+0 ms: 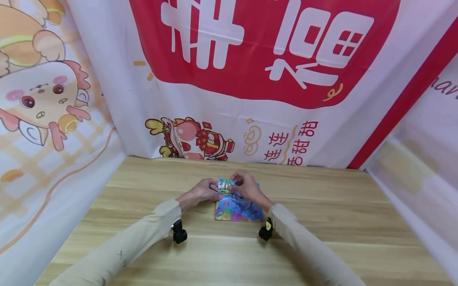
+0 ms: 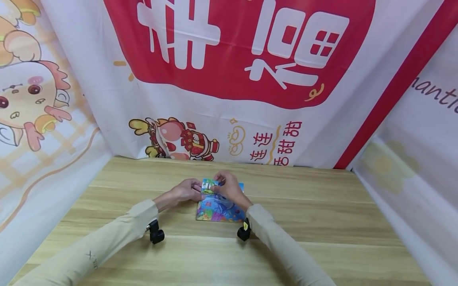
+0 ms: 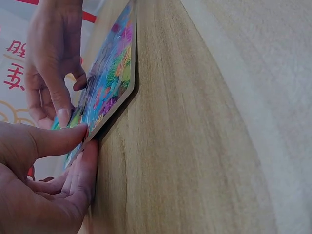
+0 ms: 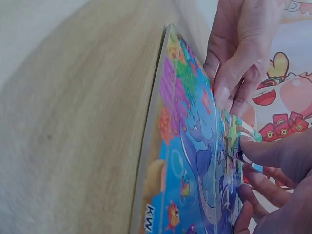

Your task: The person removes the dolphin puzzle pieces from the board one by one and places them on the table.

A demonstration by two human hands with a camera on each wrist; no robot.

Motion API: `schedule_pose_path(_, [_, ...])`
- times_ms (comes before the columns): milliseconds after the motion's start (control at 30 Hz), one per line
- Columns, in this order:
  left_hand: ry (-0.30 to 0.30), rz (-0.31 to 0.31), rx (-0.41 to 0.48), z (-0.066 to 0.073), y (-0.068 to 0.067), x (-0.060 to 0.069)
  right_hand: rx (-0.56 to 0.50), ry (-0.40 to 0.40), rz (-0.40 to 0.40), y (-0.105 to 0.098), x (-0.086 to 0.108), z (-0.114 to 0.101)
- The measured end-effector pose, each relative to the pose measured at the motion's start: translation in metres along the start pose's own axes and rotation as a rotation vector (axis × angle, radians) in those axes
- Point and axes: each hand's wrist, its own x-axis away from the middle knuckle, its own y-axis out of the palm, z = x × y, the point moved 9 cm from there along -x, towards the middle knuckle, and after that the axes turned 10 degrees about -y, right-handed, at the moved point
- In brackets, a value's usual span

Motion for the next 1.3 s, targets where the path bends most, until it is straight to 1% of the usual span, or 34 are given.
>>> schedule_pose_path(200, [-0.015,0.015,-0.002,-0.001,-0.002,0.001,-0.079,0.082,0.026,-0.005,0.001,0.007])
schedule_pose_path(267, [-0.015,0.015,-0.006,-0.001,-0.002,0.0,-0.141,0.105,0.026,-0.008,0.001,0.011])
schedule_pose_path(300, [-0.018,0.014,-0.004,-0.002,-0.002,0.0,-0.189,0.119,0.025,-0.01,0.001,0.012])
schedule_pose_path(433, [-0.026,0.01,0.002,-0.002,-0.001,-0.001,-0.422,0.191,0.014,-0.016,0.003,0.021])
schedule_pose_path(533, [-0.026,0.016,0.01,-0.001,-0.001,0.0,-0.511,0.232,0.011,-0.025,0.005,0.026])
schedule_pose_path(567, [-0.023,0.017,0.01,0.0,-0.001,0.0,-0.519,0.237,0.01,-0.028,0.005,0.027])
schedule_pose_path(633, [-0.018,0.021,0.009,0.001,-0.001,0.001,-0.53,0.239,0.003,-0.035,0.006,0.028])
schedule_pose_path(733, [-0.019,0.021,-0.003,0.001,-0.002,0.001,-0.52,0.235,-0.013,-0.046,0.008,0.03])
schedule_pose_path(833, [-0.034,0.022,-0.015,0.0,-0.003,0.001,-0.477,0.209,-0.05,-0.056,0.012,0.032])
schedule_pose_path(967, [-0.033,0.025,-0.027,-0.001,-0.003,0.001,-0.368,0.196,-0.075,-0.07,0.019,0.039])
schedule_pose_path(1067, [-0.03,0.025,-0.021,-0.001,-0.004,0.001,-0.312,0.203,-0.075,-0.078,0.026,0.045])
schedule_pose_path(1167, [-0.032,0.023,-0.005,-0.003,-0.003,0.001,-0.305,0.214,-0.076,-0.086,0.031,0.053])
schedule_pose_path(1300, [-0.04,0.025,0.01,-0.004,-0.003,0.002,-0.294,0.262,-0.073,-0.098,0.038,0.067])
